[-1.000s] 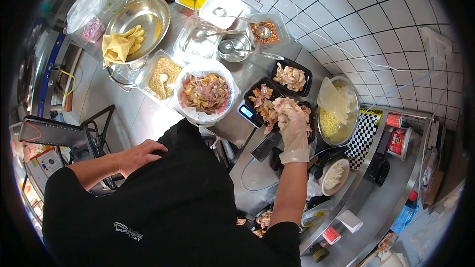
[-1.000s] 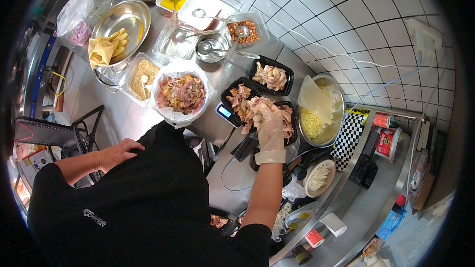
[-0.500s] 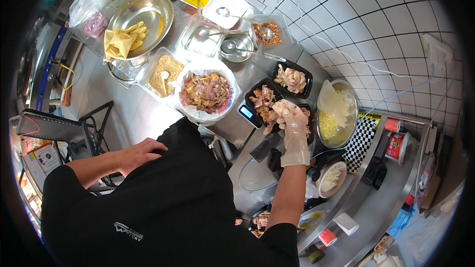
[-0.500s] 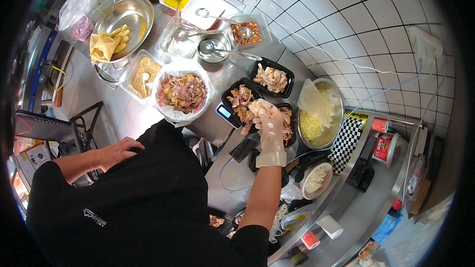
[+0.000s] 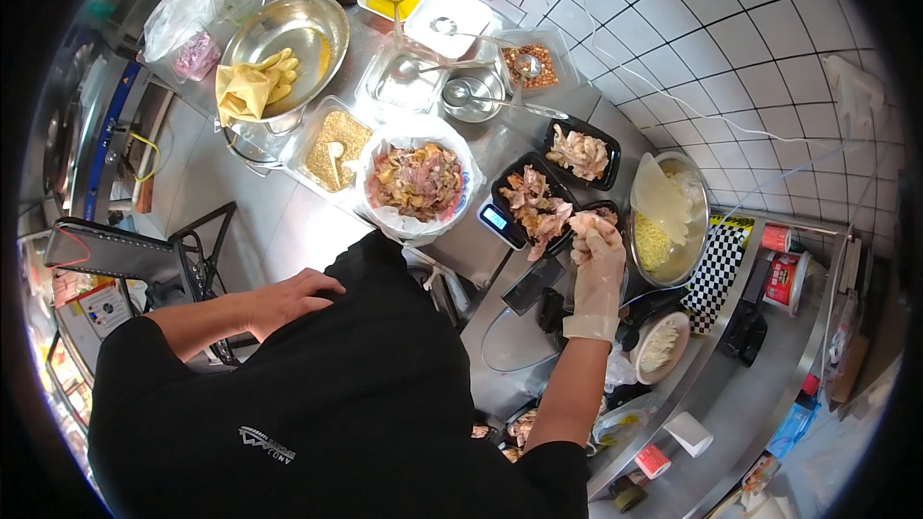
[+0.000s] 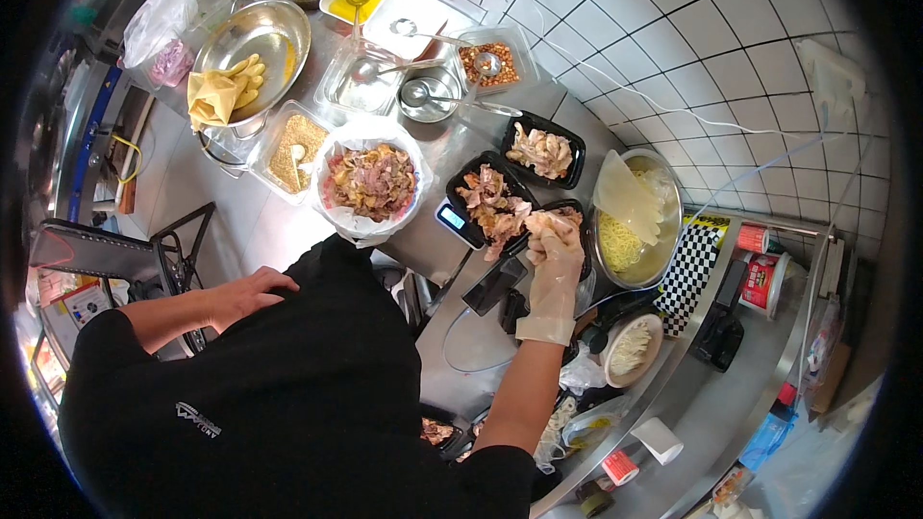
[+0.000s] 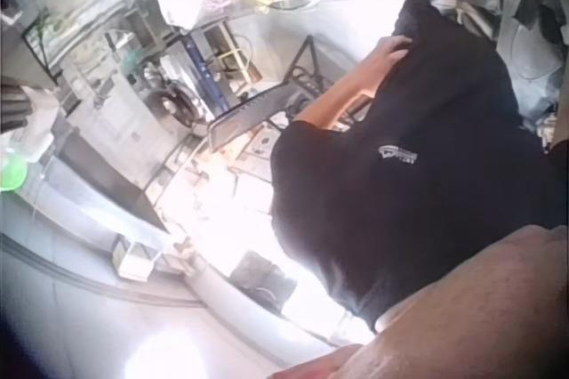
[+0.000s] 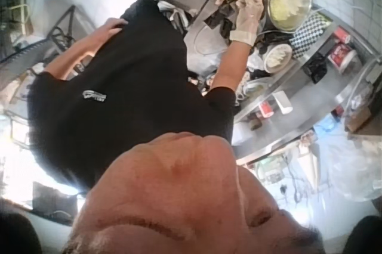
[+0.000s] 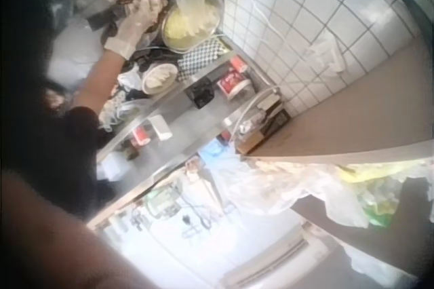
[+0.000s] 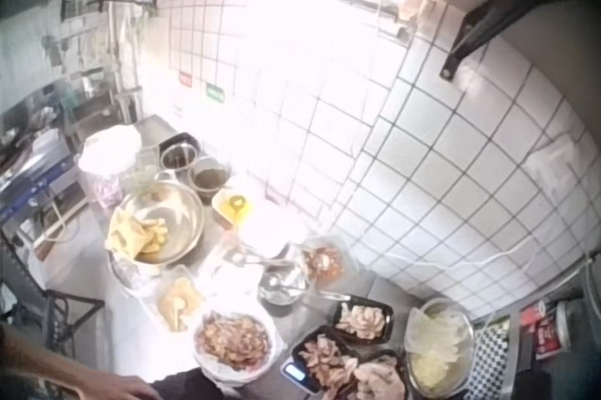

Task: The person portions shredded meat into multiple black plastic containers using gloved hands. They repeatedly transfer meat from a large bowl to the containers, occasionally using a digital scale to measure the weight of the portions.

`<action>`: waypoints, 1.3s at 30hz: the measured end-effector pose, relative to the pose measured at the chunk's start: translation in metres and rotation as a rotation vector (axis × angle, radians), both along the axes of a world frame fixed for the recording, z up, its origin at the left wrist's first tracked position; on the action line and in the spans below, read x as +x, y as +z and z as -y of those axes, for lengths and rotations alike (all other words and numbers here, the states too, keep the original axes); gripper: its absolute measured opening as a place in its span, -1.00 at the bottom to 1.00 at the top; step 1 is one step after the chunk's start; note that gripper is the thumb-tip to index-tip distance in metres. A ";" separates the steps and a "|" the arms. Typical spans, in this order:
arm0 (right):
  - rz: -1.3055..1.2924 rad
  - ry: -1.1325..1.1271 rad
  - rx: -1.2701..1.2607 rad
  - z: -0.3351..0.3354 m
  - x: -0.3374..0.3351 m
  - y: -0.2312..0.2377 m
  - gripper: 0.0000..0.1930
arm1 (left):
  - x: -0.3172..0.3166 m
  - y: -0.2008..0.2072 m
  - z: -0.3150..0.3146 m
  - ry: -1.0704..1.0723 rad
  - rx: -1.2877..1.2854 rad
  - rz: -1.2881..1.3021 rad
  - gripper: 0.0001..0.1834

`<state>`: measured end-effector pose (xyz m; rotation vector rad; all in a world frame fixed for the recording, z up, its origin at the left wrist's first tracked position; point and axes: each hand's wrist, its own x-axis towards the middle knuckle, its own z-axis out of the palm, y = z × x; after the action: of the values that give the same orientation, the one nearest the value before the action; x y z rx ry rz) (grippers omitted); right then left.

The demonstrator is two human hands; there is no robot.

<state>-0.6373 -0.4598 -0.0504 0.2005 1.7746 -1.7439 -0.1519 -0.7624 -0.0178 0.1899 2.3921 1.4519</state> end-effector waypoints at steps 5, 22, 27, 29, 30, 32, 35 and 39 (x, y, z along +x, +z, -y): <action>-0.026 -0.168 -0.001 -0.037 -0.007 -0.009 -0.77 | 0.000 -0.002 -0.001 -0.004 0.007 -0.011 -0.17; -0.748 0.263 0.763 -0.015 0.054 0.028 -0.60 | -0.097 0.029 0.013 0.253 0.327 0.214 -0.40; -0.783 0.450 0.843 0.026 0.067 0.001 -0.42 | -0.247 -0.007 -0.030 0.468 0.434 0.103 -0.35; -0.740 0.454 0.918 0.024 0.060 -0.023 -0.45 | -0.316 -0.034 -0.037 0.399 -0.024 0.009 -0.26; -0.757 0.433 0.913 0.032 0.056 -0.022 -0.48 | -0.340 -0.045 -0.038 0.404 -0.161 0.002 -0.21; -0.775 0.382 0.915 0.040 0.050 -0.023 -0.53 | -0.385 -0.043 -0.038 0.382 -0.270 0.152 -0.30; -0.904 0.367 0.863 0.040 0.046 -0.010 -0.61 | -0.416 -0.053 -0.037 0.308 -0.310 0.303 -0.47; -0.880 0.203 0.768 0.038 0.050 0.016 -0.66 | -0.435 -0.084 -0.034 0.222 -0.438 0.325 -0.51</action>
<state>-0.5878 -0.4974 -0.0343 -0.5005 2.9108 -0.9522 -0.5872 -0.7283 -0.1014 -0.3968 2.4328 0.9126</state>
